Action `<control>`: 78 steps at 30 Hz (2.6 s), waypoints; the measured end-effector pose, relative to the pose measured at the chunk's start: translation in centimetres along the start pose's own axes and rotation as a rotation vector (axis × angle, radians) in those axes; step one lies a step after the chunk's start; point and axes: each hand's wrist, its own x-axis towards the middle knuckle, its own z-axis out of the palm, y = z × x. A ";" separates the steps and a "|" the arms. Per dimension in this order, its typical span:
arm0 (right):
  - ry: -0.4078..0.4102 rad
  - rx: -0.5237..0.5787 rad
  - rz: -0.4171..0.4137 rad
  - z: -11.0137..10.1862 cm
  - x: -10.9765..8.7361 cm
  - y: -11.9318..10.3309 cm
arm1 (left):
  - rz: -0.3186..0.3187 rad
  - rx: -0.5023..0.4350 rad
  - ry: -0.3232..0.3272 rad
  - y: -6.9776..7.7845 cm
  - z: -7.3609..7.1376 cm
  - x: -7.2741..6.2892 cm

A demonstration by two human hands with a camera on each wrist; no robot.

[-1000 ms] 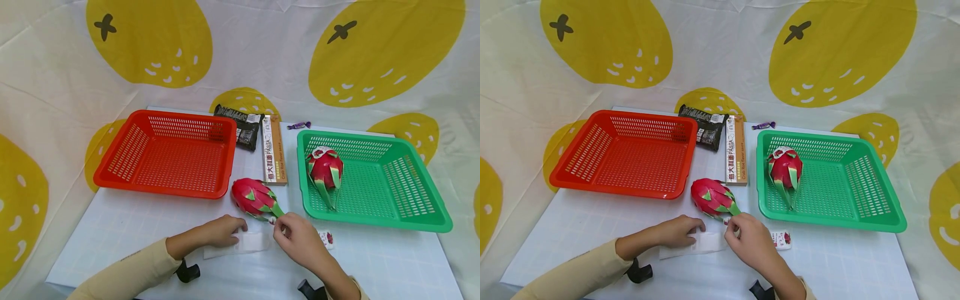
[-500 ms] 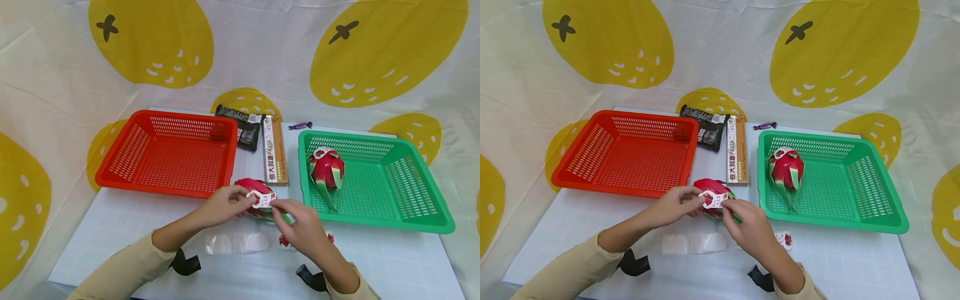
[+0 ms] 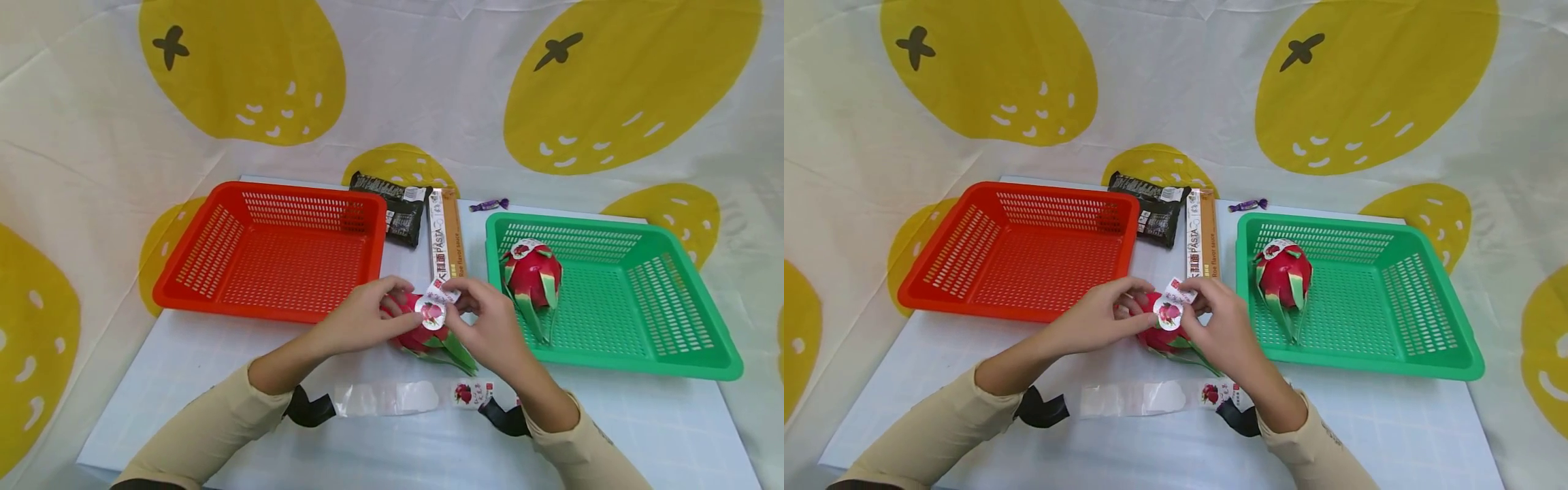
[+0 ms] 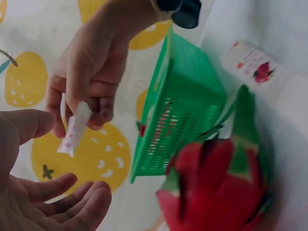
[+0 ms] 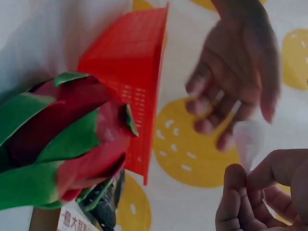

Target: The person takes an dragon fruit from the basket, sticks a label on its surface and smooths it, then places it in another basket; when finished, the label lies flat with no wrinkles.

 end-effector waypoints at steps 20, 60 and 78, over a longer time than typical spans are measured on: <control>0.024 -0.224 -0.106 2.3 1.4 1.2 | -0.029 0.034 0.169 -1.0 -2.3 5.2; -0.191 -0.655 -0.131 5.4 1.7 3.2 | -0.196 0.955 0.141 -3.0 -0.4 7.0; -0.312 -0.669 -0.137 5.0 1.6 2.6 | -0.026 1.030 0.155 -4.0 -0.1 6.4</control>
